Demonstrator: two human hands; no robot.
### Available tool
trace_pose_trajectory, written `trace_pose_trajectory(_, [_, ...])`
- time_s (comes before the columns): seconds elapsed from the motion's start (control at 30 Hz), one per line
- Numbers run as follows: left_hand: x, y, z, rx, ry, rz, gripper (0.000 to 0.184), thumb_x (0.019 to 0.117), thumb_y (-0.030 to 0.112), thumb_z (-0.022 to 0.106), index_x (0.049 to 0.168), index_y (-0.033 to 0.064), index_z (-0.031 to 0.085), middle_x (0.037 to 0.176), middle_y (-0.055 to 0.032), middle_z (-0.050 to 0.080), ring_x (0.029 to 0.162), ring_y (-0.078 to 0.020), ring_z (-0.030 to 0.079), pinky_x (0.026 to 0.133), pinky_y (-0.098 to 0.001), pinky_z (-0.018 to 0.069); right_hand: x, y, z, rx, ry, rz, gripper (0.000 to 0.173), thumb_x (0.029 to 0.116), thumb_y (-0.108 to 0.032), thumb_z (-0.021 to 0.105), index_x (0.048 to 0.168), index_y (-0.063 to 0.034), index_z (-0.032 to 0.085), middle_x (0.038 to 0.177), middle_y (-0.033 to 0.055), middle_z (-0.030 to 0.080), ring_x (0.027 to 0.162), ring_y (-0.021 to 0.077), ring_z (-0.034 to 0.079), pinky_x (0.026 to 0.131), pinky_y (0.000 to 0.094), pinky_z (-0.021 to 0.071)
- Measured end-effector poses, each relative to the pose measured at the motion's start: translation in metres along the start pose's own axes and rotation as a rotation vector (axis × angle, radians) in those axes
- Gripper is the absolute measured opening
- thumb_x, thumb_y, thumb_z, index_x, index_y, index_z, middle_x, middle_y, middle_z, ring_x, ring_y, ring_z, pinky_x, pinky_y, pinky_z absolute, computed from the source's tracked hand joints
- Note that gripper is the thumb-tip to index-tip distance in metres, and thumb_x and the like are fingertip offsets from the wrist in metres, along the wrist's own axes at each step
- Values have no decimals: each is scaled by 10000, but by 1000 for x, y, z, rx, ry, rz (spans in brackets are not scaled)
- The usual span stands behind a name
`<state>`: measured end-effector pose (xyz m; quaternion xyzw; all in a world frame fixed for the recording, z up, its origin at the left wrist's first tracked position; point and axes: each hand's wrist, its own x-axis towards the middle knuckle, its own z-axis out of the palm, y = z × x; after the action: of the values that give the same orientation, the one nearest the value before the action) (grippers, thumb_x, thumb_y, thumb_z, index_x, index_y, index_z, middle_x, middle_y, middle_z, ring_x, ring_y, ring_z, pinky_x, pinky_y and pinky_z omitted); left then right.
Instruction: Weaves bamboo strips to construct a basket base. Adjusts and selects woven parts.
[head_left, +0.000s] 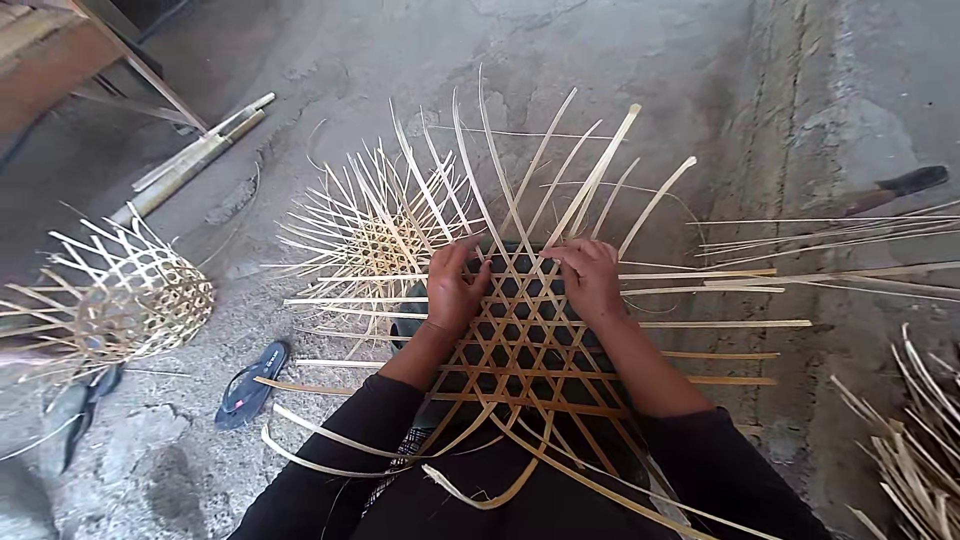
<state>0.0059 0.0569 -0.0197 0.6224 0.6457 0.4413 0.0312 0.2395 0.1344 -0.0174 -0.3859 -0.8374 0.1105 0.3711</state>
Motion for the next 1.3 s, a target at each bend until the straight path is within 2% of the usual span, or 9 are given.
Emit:
trace_pose_trajectory(0.1, [-1,-5,4,-11,19,59,221,913,155,722,1124,173,787,994,-77,681,984,-230,629,899,-406,498,1,1,-1,11,-34,15,302,1030,-66,523,1145,-176,780,1143,81,721,1136,271,640,1064,569,388])
trace_pose_trajectory(0.17, [-1,-6,4,-5,4,66,198,919,148,710,1100,166,789,1013,-84,686,1008,-238,628,914,-413,492,2,2,-2,7,-43,20,295,1033,-75,528,1145,-181,781,1147,77,726,1135,264,646,1063,567,388])
trace_pose_trajectory(0.63, [4,-4,0,91,-85,50,201,971,208,665,1144,157,753,994,-89,646,948,-250,616,841,-421,511,3,5,2,6,-46,26,264,1048,-142,538,1130,-201,782,1144,59,726,1150,261,642,1114,585,345])
trace_pose_trajectory(0.77, [32,7,-28,180,-325,-57,311,1059,203,543,1337,140,666,952,-114,713,791,-277,683,716,-497,569,3,6,3,29,-26,16,281,1028,-129,549,1122,-217,799,1102,58,727,1139,259,640,1106,588,354])
trace_pose_trajectory(0.97, [89,26,-33,295,-604,-225,561,887,121,761,1410,21,583,1139,-206,703,1040,-387,679,925,-599,532,3,7,6,63,-14,29,303,1020,-108,534,1118,-223,797,1108,54,725,1115,251,644,1096,577,369])
trace_pose_trajectory(1.07, [99,7,-11,-103,-721,-409,567,881,15,695,1425,-4,535,1120,-130,706,897,-221,671,804,-422,563,3,8,7,77,2,36,298,1020,-116,537,1108,-227,800,1099,44,727,1102,243,646,1090,573,380])
trace_pose_trajectory(1.13, [102,-6,-2,-407,-766,-603,440,977,26,575,1415,24,534,920,-40,639,667,-78,538,604,-241,459,3,9,7,88,8,46,293,1019,-117,544,1105,-230,801,1095,41,728,1092,240,648,1084,572,383])
trace_pose_trajectory(1.23, [110,-10,-6,-568,-854,-724,330,1074,130,469,1381,79,583,804,16,586,583,-42,504,561,-188,452,3,8,5,89,7,59,295,1017,-114,546,1105,-233,802,1096,36,724,1090,234,645,1081,570,385])
trace_pose_trajectory(1.3, [108,-11,-10,-602,-895,-656,298,1095,166,457,1369,122,566,881,16,612,628,-37,521,593,-184,460,3,8,5,96,8,65,295,1018,-110,545,1106,-229,800,1101,39,721,1093,234,643,1079,568,384])
